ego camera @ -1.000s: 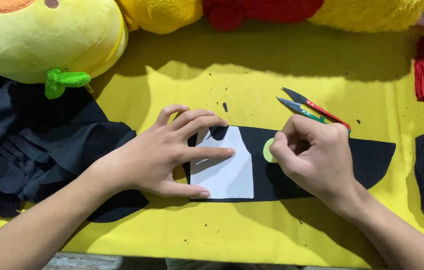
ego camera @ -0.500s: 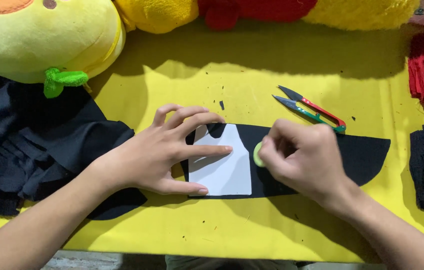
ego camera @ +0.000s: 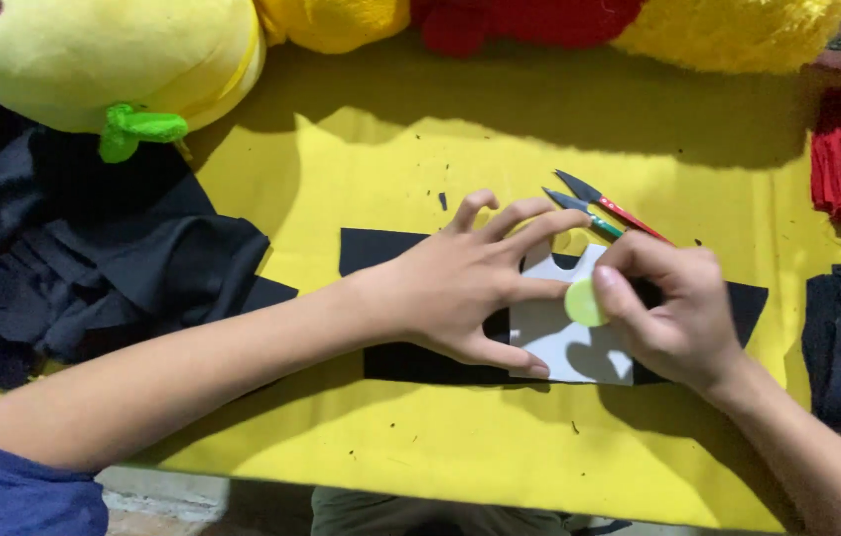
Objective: The person places a white paper pattern onto a piece of black fabric and uses a small green chalk to trace the outline. They then lift the pattern and fabric to show the traced lines before repositioning the pattern to trace another section.
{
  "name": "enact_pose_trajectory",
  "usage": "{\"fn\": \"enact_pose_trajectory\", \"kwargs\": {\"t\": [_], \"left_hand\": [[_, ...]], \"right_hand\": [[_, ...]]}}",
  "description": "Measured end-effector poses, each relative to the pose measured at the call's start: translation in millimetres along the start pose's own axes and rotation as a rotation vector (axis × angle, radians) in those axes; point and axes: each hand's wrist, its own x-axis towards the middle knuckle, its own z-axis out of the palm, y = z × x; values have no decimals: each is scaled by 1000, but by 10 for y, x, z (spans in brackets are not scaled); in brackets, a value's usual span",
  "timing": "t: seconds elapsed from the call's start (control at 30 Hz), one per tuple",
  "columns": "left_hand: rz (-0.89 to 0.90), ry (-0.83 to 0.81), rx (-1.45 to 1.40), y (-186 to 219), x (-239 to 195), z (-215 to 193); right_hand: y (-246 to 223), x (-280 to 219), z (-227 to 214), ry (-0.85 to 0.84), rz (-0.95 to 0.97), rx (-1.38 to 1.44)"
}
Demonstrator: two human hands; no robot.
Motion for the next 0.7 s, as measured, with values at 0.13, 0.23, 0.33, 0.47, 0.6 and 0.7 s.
{"fn": "enact_pose_trajectory", "kwargs": {"t": [0.13, 0.23, 0.33, 0.47, 0.6, 0.7], "left_hand": [[64, -44, -101, -112, -37, -298], [50, -58, -227, -246, -125, -393], [69, -57, -190, -351, -202, -426], [93, -50, -193, -355, -196, -405], [135, -61, -79, -357, -220, -388], [197, -63, -17, -323, -227, -371]], "right_hand": [[-21, 5, 3, -44, -57, 22], [-27, 14, -4, -72, -4, 35], [-31, 17, -3, -87, -44, 2], [-54, -14, 20, -118, -104, -70], [-107, -5, 33, -133, -126, -76], [-106, -10, 28, -142, -123, -54]]}}
